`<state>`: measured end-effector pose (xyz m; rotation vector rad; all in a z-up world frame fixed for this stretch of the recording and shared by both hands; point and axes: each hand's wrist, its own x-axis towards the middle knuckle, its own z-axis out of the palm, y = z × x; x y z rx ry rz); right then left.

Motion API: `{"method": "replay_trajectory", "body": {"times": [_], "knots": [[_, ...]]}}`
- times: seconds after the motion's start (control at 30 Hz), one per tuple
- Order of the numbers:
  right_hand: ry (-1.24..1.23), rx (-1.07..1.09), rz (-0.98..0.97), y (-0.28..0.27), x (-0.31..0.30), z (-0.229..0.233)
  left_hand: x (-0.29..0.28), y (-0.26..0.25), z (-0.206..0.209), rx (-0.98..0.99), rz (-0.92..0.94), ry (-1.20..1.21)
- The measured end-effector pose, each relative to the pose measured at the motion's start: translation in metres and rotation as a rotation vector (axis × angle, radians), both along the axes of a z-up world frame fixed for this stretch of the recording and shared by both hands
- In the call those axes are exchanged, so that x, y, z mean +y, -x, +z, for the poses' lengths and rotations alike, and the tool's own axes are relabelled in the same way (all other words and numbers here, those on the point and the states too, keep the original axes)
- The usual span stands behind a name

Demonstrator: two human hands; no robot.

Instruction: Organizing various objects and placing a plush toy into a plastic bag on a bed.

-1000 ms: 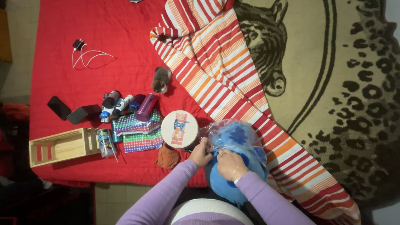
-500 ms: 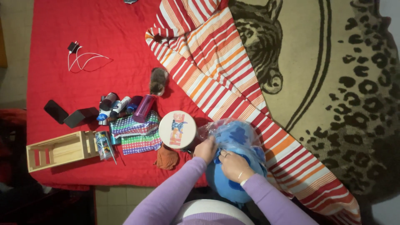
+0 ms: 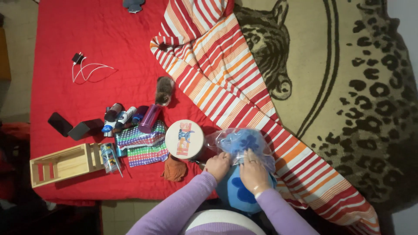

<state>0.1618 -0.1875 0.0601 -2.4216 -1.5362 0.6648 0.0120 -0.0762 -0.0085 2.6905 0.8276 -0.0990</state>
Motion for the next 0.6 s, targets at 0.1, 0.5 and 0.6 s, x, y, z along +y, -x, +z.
{"method": "replay_trajectory", "body": {"times": [0.1,0.5,0.6], "knots": [[-0.118,0.003,-0.051,-0.012,-0.019,0.018,0.01,-0.01,0.037,0.073,0.143,0.137],[0.239,-0.249,-0.189,-0.058,-0.058,-0.028,0.027,-0.011,-0.003,0.43,0.488,0.317],[0.325,-0.251,-0.236,-0.059,-0.075,-0.071,0.039,-0.022,0.057,0.529,0.429,0.294]]}}
